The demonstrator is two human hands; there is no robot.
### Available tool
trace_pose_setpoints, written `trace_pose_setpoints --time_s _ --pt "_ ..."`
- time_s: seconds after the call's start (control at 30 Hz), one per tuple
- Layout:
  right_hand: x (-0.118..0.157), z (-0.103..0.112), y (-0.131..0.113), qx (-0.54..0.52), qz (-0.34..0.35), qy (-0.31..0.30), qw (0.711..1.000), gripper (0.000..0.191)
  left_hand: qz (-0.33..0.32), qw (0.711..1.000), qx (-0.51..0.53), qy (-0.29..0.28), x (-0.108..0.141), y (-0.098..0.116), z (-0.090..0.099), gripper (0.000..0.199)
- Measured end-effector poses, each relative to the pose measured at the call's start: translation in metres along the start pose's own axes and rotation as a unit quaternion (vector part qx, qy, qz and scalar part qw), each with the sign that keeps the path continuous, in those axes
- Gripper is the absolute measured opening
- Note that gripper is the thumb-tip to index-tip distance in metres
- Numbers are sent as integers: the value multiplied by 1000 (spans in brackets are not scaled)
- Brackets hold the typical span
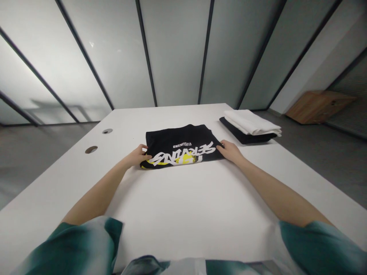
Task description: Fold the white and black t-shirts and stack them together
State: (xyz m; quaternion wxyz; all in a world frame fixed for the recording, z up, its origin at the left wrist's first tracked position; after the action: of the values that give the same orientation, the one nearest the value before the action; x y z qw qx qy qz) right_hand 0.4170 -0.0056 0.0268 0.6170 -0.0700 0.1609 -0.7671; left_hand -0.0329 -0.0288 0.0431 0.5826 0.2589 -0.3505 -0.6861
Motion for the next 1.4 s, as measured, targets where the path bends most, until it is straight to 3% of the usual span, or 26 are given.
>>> trace_pose_setpoints --time_s 0.13,0.23,0.33,0.4,0.57,0.67,0.77,0.83,0.93,1.0,1.1,1.17,1.23,1.4 --pt "-7 3 10 -56 28 38 997 27 -24 993 77 -91 11 8 16 84" --pt "-11 3 15 -160 24 37 986 24 -52 979 94 -171 17 12 25 81" --pt "-11 1 17 -287 -25 -71 955 20 -72 969 87 -221 19 12 28 66" --pt "-8 3 18 -335 -54 -154 928 33 -75 968 69 -230 18 10 28 57" --pt "-1 24 25 -329 -36 -257 908 59 -67 967 42 -243 17 4 30 44" --pt "-4 33 32 -300 -25 -283 911 57 -56 967 34 -245 18 2 33 44" --pt "-9 35 37 -222 -15 -296 929 49 -47 968 22 -245 19 2 36 57" --pt "-13 33 39 -150 -7 -250 956 40 -40 969 13 -245 19 1 38 69" --pt "-16 31 43 -64 14 -74 995 33 -24 979 -1 -204 15 -3 40 75" --pt "-15 29 42 -45 32 29 998 36 -23 992 -18 -121 9 -9 41 73" --pt "-11 22 37 -68 82 108 988 36 -57 995 -74 34 -3 -19 38 67" --pt "-9 16 31 -98 138 131 977 34 -96 984 -109 100 -10 -25 32 64" --pt "-7 11 25 -116 193 127 966 33 -129 976 -122 123 -15 -29 23 66" --pt "-3 0 19 -103 269 61 956 37 -189 963 -175 74 -16 -35 7 71"
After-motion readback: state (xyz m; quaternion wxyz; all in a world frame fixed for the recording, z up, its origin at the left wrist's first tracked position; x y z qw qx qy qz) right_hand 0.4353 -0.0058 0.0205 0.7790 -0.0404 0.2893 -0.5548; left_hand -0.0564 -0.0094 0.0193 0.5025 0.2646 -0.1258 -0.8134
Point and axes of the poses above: each hand's wrist, its own x-axis away from the middle knuckle, its own z-axis out of the back of the hand, y = z × x, the point moved 2 cm from there along -x, towards the middle knuckle, and after that the axes turned 13 degrees about -z, right-handed, at the moved point
